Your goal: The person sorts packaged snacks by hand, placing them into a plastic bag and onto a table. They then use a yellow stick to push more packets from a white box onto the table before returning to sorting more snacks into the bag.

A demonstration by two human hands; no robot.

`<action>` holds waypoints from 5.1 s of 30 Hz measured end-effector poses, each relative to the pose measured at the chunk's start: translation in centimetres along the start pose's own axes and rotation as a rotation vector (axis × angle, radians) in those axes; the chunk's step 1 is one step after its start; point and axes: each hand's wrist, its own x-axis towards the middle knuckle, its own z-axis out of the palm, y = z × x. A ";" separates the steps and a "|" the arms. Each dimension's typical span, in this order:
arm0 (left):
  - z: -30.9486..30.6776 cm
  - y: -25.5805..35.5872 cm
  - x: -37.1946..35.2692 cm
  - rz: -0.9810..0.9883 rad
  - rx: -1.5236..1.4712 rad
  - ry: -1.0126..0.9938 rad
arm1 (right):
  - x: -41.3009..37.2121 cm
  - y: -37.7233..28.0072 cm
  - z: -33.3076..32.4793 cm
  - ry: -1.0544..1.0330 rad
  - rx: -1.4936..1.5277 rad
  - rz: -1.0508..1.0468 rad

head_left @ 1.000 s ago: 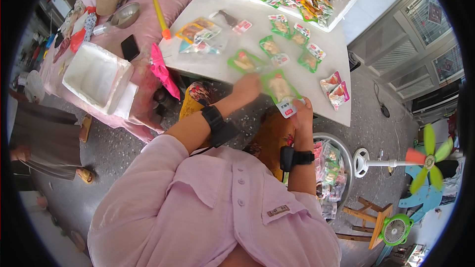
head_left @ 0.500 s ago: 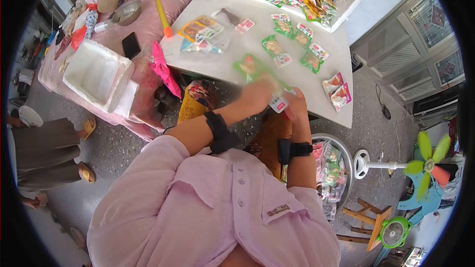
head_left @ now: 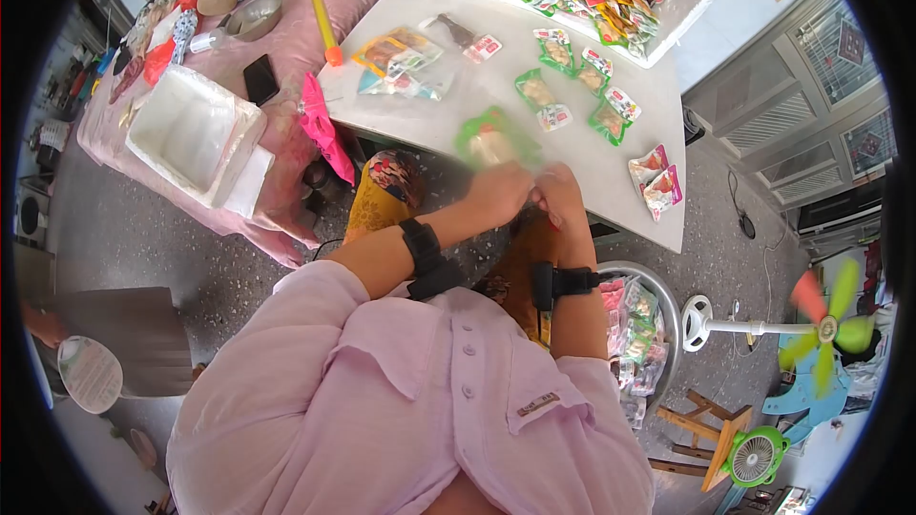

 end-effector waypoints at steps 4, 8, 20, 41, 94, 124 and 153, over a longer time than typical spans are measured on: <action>0.1 -0.3 -0.1 0.047 -0.050 -0.001 | 0.3 -0.7 0.8 0.036 0.060 -0.004; -1.6 -0.3 -0.9 0.145 -0.046 -0.047 | 0.3 0.7 0.3 0.073 0.134 -0.002; 1.1 -4.7 2.2 0.112 0.214 -0.093 | 0.5 -1.2 0.7 0.370 0.302 -0.206; -17.7 -31.8 4.8 -1.076 0.112 0.324 | 2.8 3.2 -0.4 0.729 -0.466 -0.640; -4.6 -4.0 6.0 -0.988 -1.532 -0.038 | 13.2 -11.1 6.9 0.349 -0.108 -0.325; -6.3 0.8 7.5 -0.725 -1.461 -0.249 | 7.7 -14.9 3.7 0.265 0.064 -0.390; -6.9 5.7 1.2 -0.994 -1.593 -0.188 | 2.2 -10.3 5.6 0.078 0.016 -0.064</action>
